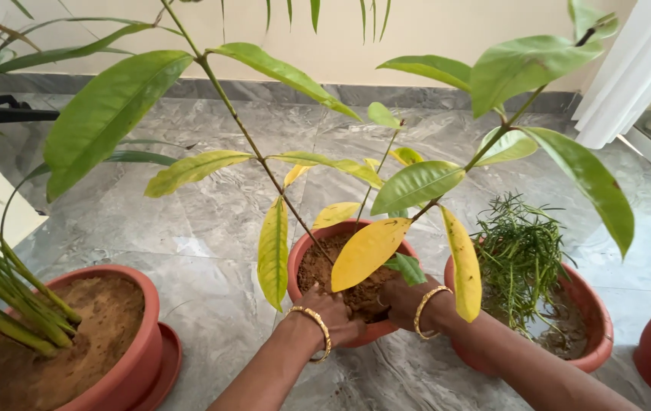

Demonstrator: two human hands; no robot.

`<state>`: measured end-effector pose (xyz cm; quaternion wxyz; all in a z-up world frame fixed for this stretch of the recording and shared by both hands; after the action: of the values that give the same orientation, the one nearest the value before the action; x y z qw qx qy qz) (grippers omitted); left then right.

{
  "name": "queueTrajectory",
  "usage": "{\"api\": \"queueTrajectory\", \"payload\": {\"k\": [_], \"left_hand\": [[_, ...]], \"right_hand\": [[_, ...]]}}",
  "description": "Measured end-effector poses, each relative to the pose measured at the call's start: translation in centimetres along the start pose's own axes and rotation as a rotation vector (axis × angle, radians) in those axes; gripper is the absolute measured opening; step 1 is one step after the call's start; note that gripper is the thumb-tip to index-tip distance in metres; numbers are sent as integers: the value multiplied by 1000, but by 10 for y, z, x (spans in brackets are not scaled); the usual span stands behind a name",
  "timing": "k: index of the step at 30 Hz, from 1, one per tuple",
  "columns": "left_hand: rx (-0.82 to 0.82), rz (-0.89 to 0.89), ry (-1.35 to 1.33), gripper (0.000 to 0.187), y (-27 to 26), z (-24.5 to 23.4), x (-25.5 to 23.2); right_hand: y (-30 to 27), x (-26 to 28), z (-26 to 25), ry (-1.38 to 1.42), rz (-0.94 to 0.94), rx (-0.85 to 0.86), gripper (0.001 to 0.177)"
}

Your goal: The person waters several potted plants by scooping water from an orange bucket with a small metal cup and pouring it into the soil. The person also presses the soil around the base of the plants with their hands.

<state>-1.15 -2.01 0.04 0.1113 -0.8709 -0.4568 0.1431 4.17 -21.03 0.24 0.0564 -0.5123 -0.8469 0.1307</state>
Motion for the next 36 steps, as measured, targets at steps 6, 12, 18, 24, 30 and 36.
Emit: {"api": "queueTrajectory", "payload": {"k": [6,12,18,24,30,36], "left_hand": [[-4,-16,-263,61,-20,-13,-9],[-66,-88,-387,61,-24,-16,-18],[-119,-154,-495,61,-22,-18,1],[-25,-147,-242,64,-12,1,25],[-46,26,-89,50,6,9,11],[-15,136,7,35,-1,6,20]], "right_hand": [[3,3,0,126,-93,-36,29],[-6,10,-20,78,28,109,27],[-6,21,-13,207,-38,-13,38],[4,19,0,229,-178,20,45],[-11,19,-11,150,-223,26,26],[1,-4,-1,197,-57,69,31]]}}
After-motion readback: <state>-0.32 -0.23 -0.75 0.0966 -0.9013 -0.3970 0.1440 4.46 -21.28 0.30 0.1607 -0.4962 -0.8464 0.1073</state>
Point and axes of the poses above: each hand's wrist, its own y-axis towards the middle knuckle, its own z-axis out of the palm, x = y × z, the point moved 1 cm from there along y, towards the middle knuckle, and after that the axes turned 7 degrees about z, right-handed, at the moved point
